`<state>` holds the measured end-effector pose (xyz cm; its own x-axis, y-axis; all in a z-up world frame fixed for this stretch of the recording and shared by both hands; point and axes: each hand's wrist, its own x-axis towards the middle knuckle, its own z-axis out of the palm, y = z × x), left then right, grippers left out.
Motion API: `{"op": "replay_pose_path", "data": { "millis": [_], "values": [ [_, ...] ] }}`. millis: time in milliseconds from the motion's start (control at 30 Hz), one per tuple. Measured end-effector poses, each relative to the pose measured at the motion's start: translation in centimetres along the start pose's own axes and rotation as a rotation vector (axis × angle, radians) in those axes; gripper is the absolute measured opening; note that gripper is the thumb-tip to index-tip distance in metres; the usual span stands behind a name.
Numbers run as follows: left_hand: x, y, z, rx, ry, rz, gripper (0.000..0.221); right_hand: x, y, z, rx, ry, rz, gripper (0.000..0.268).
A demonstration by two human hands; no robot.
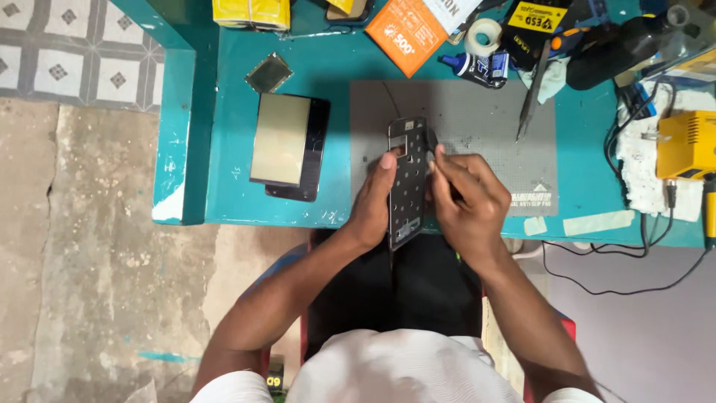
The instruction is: The person applies liquid from a bottle onto a smartphone screen and wipes it with a cloth. They then use a metal prying tool to separate the screen assembly from the phone's frame, removing the screen and placing it on the table. Finally, they use the tool to scrape adhesive residue from the phone's frame.
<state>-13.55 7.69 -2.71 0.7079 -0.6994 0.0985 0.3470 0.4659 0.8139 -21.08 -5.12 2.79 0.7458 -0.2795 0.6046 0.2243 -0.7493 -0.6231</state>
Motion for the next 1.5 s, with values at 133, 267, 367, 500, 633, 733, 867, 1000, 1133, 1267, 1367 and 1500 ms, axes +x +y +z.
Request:
{"op": "replay_pose_path", "data": {
  "millis": [133,267,367,500,633,733,867,1000,1133,1267,1367,1500],
  "values": [
    [-0.1,0.2,-0.6,-0.002,-0.026,0.029,0.064,-0.6,-0.4,1.2,-0.027,0.055,0.030,0.020],
    [-0.2,-0.1,-1.6,-0.052,-0.034,0.029,0.062,-2.8,-1.6,1.2,-0.056,0.031,0.042,0.024],
    [0.0,-0.4,-2.1,-0.011,-0.048,0.034,0.063,-2.6,-1.2,1.2,-0.125,0.048,0.027,0.023],
    [-0.6,0.1,-1.8,0.064,-0.083,0.055,0.067,-0.3,-0.6,1.8,-0.047,0.107,0.029,0.018],
    [-0.8,0.0,-2.0,0.036,-0.095,0.000,0.066,1.5,-0.4,2.2,-0.081,0.119,0.035,0.021],
    [-1.1,-0.3,-1.9,-0.096,-0.115,-0.009,0.066,1.4,-0.5,1.7,-0.086,0.122,-0.025,0.021],
    [-0.6,0.0,-2.3,-0.265,-0.120,-0.100,0.072,-0.4,-0.4,1.0,0.008,0.109,0.084,0.027],
    [-0.3,0.4,-2.3,-0.432,-0.159,-0.200,0.078,0.0,0.1,-1.1,0.115,0.117,0.217,0.030],
    [0.2,0.4,-2.4,-0.532,-0.145,-0.222,0.081,1.1,0.2,-3.5,0.037,0.125,0.038,0.035],
    [0.1,0.8,-2.4,-0.556,-0.197,-0.189,0.081,2.4,0.1,-3.7,-0.088,0.051,0.025,0.040],
    [0.1,0.8,-2.4,-0.593,-0.233,-0.174,0.080,2.5,0.2,-3.5,-0.097,0.012,0.012,0.040],
    [-0.1,0.8,-2.7,-0.623,-0.275,-0.205,0.077,2.6,0.7,-3.2,-0.150,-0.032,-0.055,0.041]
  ]
}}
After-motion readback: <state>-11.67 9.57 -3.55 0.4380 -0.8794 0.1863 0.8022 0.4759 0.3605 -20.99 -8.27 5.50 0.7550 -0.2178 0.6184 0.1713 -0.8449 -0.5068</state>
